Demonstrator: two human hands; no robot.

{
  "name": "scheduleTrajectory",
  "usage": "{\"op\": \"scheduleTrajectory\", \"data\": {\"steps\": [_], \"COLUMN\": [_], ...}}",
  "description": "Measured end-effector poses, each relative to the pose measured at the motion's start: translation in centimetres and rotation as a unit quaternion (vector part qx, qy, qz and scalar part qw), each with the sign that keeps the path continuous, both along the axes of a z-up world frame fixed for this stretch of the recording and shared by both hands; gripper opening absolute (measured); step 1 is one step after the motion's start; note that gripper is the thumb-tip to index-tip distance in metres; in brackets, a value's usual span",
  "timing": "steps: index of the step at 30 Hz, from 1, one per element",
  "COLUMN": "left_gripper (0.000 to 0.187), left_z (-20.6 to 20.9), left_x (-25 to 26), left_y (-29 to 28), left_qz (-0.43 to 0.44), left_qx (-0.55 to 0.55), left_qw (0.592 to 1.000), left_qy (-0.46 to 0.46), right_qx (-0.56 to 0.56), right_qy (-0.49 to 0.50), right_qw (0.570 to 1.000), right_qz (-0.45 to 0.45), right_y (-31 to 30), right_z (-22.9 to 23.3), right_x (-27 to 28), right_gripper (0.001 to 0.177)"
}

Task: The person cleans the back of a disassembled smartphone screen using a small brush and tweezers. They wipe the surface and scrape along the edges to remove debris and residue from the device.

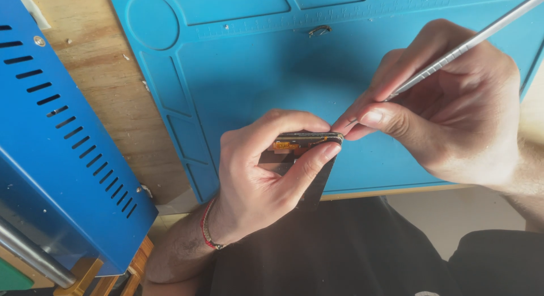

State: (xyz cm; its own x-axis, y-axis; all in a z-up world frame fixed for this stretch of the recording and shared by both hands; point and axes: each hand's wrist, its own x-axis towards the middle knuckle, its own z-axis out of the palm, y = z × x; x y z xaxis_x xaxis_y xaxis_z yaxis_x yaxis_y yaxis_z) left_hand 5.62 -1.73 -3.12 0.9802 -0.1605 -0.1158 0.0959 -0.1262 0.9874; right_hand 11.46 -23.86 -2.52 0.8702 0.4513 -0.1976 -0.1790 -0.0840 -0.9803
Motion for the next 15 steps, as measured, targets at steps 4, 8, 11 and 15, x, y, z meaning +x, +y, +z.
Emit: {"op": "scheduleTrajectory", "data": {"steps": [4, 8, 11, 15], "left_gripper": [0.013, 0.013, 0.014, 0.015], "left_z": [0.0, 0.1, -0.1, 0.1], "left_x": [0.0, 0.0, -0.2, 0.0], "left_y": [0.0, 0.0, 0.0, 0.2], "left_qz": [-0.001, 0.007, 0.012, 0.016], "left_qx": [0.006, -0.024, -0.040, -0.026], "left_qw": [1.000, 0.998, 0.997, 0.997], "left_qy": [0.011, 0.061, 0.071, 0.077], "right_qx": [0.004, -0.002, -0.001, 0.010], "right_qy": [0.009, 0.007, 0.000, -0.005], "right_qw": [1.000, 1.000, 1.000, 1.000], "right_qz": [0.028, 0.029, 0.028, 0.028], "right_y": [0.4, 0.5, 0.3, 0.3], "right_z": [-0.4, -0.9, -1.1, -1.0], "right_x": [0.3, -0.1, -0.1, -0.1], "right_gripper": [0.023, 0.024, 0.025, 0.026]}}
